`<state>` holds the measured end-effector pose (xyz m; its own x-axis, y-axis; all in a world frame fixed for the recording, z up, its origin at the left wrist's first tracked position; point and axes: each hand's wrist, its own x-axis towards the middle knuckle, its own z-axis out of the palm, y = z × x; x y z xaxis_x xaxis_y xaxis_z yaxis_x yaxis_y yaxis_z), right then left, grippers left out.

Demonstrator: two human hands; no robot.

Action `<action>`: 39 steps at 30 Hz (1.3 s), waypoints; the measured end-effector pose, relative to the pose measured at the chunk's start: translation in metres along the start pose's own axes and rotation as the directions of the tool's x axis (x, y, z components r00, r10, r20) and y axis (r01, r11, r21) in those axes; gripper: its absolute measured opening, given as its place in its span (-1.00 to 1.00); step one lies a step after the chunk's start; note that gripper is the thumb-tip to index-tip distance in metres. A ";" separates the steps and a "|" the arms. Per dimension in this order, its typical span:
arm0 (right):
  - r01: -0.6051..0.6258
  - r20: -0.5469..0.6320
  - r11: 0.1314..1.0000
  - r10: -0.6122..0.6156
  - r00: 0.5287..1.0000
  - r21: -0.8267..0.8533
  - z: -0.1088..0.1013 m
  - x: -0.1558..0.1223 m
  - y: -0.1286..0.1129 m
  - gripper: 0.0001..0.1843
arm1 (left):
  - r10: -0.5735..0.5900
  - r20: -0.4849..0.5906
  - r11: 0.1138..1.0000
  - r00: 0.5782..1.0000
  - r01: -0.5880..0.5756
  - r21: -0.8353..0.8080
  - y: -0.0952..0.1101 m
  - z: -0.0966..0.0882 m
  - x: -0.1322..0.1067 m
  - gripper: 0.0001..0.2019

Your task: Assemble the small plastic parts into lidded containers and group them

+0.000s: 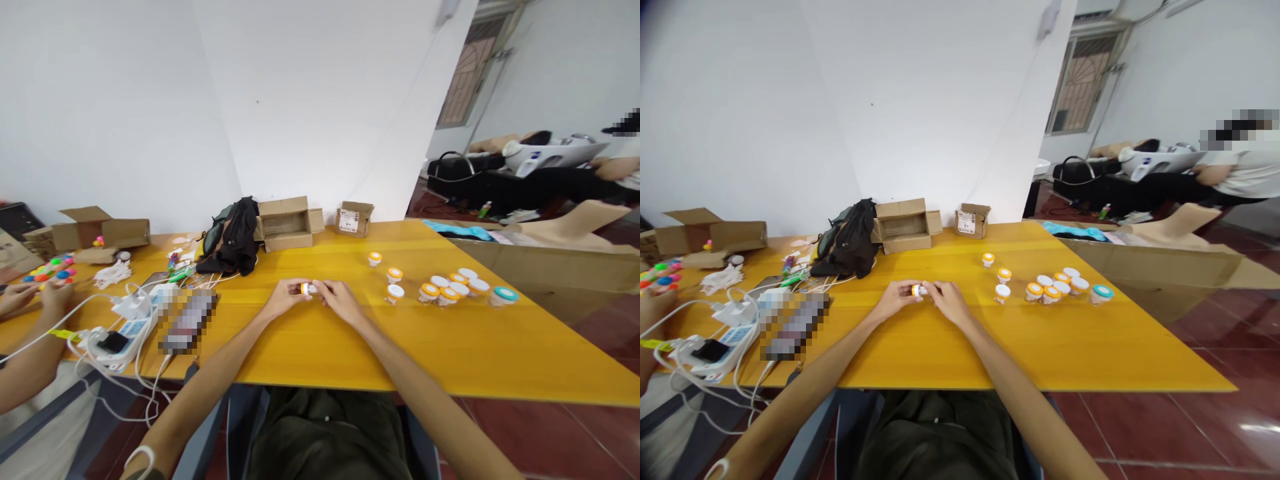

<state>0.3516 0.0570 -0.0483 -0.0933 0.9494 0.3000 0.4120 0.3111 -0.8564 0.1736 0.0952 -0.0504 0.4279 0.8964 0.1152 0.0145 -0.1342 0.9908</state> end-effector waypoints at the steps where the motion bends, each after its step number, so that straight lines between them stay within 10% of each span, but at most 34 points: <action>1: -0.018 0.006 1.000 0.018 1.000 -0.006 0.000 0.000 0.000 -0.43 | 0.006 0.002 1.000 1.000 -0.006 0.006 0.000 0.000 0.000 -0.52; 12: -0.025 0.056 0.975 0.013 0.998 0.221 0.004 0.005 0.010 -0.58 | -0.013 -0.012 0.999 1.000 0.014 0.032 -0.001 -0.001 0.002 -0.57; 19: -0.016 0.040 1.000 0.016 0.999 -0.014 -0.001 0.004 0.011 -0.49 | -0.024 0.002 0.998 1.000 0.024 0.054 -0.001 -0.003 0.003 -0.57; 39: -0.064 0.052 0.993 0.059 0.997 0.098 0.000 0.006 0.015 -0.54 | -0.032 0.020 0.999 0.999 0.032 0.038 0.001 0.001 0.002 -0.57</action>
<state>0.3567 0.0675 -0.0592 -0.1163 0.9670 0.2267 0.3264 0.2528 -0.9108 0.1753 0.0961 -0.0498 0.4453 0.8917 0.0816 0.0628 -0.1220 0.9905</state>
